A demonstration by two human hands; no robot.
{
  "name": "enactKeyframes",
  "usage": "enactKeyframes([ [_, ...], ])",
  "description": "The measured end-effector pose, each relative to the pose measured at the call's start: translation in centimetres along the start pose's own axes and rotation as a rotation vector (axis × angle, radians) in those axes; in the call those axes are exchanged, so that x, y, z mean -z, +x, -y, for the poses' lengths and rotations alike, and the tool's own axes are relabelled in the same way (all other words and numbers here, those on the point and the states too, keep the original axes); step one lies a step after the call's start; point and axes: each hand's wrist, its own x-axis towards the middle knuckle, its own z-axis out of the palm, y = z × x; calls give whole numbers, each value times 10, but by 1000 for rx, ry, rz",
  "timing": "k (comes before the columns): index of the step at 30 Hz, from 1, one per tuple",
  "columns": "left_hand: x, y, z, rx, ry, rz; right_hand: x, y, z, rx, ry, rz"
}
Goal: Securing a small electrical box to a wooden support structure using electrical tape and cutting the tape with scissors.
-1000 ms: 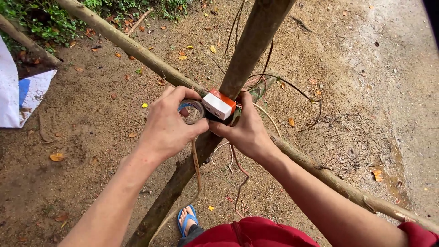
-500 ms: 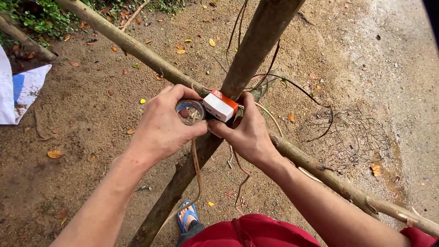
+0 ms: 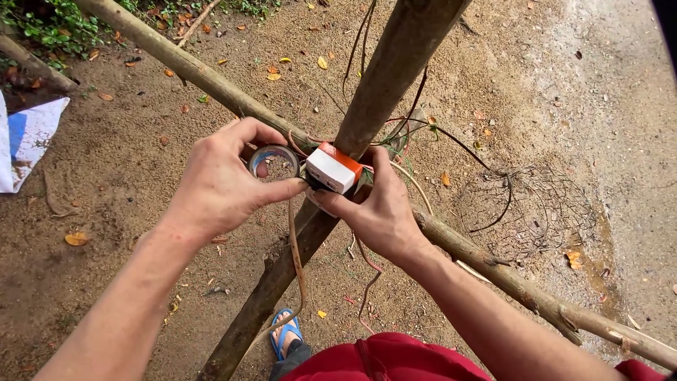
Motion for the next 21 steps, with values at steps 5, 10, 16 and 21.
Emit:
enactKeyframes([
  [5, 8, 13, -9, 88, -104, 90, 0, -1, 0, -24, 6, 10],
  [10, 12, 22, -18, 272, -286, 268, 0, 1, -5, -1, 18, 22],
  [16, 7, 35, 0, 305, -583, 364, 3, 2, -5, 26, 42, 60],
  [21, 3, 29, 2, 307, -668, 338, 3, 0, -3, -14, 15, 58],
])
